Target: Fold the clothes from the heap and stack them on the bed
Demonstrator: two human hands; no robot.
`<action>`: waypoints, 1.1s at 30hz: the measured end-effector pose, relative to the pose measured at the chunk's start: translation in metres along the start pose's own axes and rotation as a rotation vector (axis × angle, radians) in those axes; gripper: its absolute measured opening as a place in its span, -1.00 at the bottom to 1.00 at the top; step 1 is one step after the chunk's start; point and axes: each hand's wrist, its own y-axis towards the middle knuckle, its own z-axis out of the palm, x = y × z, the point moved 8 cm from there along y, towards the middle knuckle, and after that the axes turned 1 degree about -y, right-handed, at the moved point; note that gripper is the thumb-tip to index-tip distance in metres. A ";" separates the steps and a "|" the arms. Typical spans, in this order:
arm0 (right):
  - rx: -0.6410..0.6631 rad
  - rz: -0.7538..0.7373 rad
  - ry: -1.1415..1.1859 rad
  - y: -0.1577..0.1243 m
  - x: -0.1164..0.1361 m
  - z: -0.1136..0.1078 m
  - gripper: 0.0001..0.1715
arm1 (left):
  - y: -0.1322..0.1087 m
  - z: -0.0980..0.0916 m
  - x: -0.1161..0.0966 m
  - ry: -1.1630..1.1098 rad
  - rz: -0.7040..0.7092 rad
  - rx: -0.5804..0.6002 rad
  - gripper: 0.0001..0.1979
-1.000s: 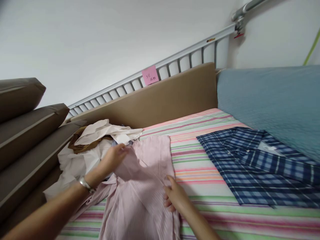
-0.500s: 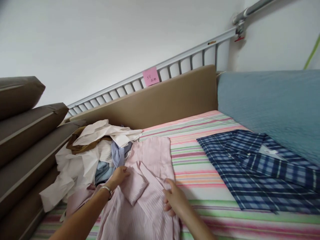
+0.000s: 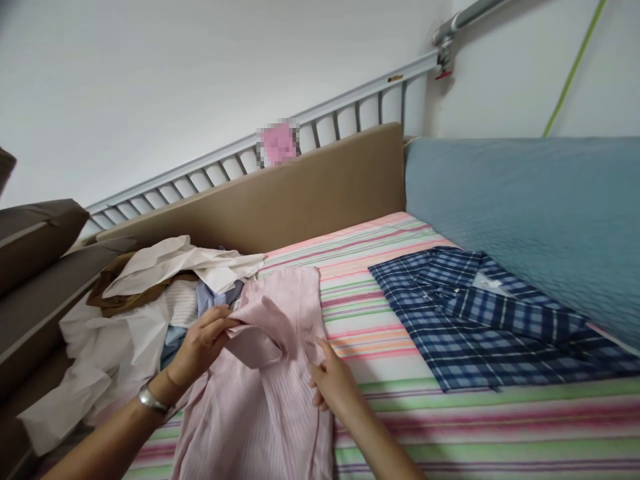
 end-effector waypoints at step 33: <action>-0.061 0.147 -0.074 0.013 -0.021 0.001 -0.90 | 0.124 0.046 0.095 -0.066 -0.354 0.148 -0.78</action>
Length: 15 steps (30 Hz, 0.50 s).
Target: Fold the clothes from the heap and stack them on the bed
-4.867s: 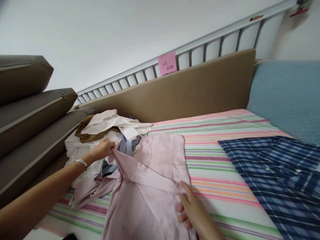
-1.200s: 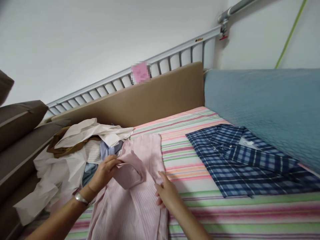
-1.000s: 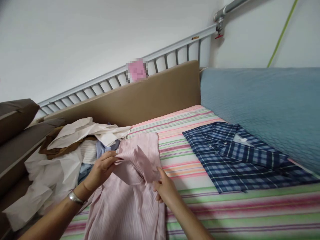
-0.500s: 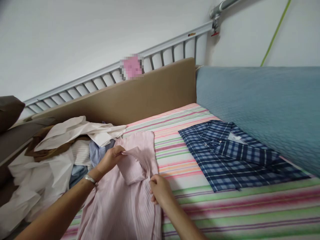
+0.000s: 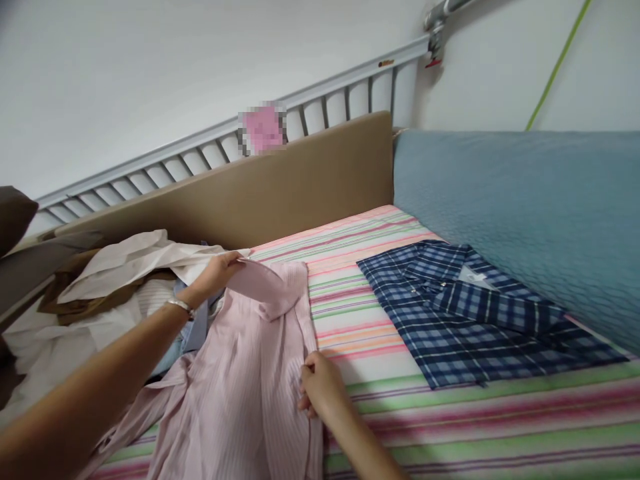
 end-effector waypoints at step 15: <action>0.000 -0.058 -0.009 0.002 0.001 0.001 -0.88 | 0.048 -0.163 -0.067 0.344 0.104 -0.263 -0.74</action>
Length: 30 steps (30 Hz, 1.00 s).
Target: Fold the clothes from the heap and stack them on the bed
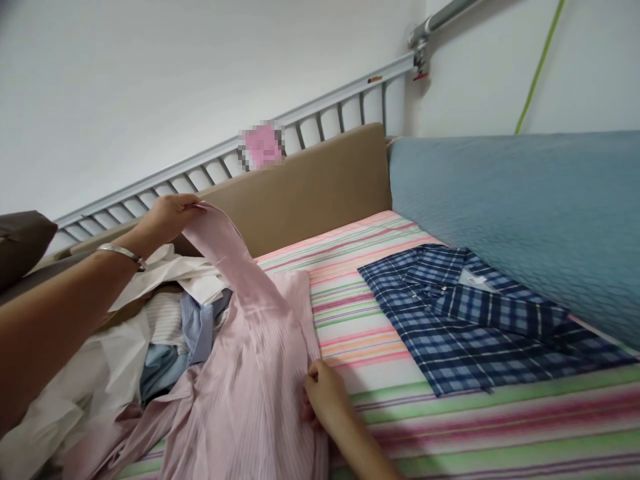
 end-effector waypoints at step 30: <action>-0.244 -0.495 0.130 -0.003 0.046 -0.036 -0.45 | -0.083 -0.117 -0.059 -0.354 0.042 -0.366 -0.89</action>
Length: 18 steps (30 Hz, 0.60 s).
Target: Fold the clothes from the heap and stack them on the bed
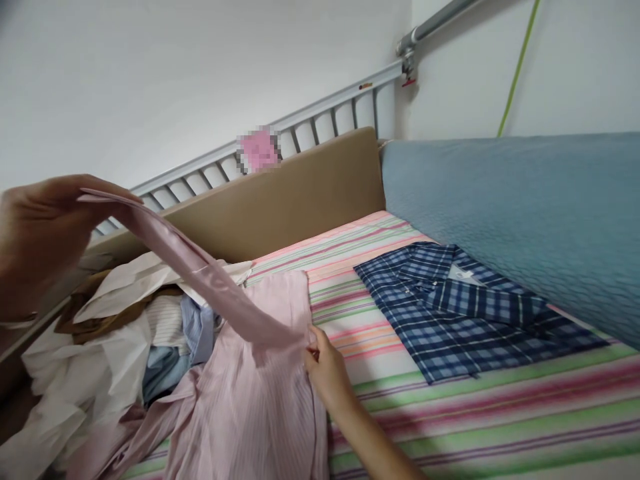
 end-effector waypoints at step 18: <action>0.262 0.176 -0.105 -0.023 -0.002 0.028 -0.81 | 0.007 0.004 0.058 -0.057 -0.166 -0.004 -0.81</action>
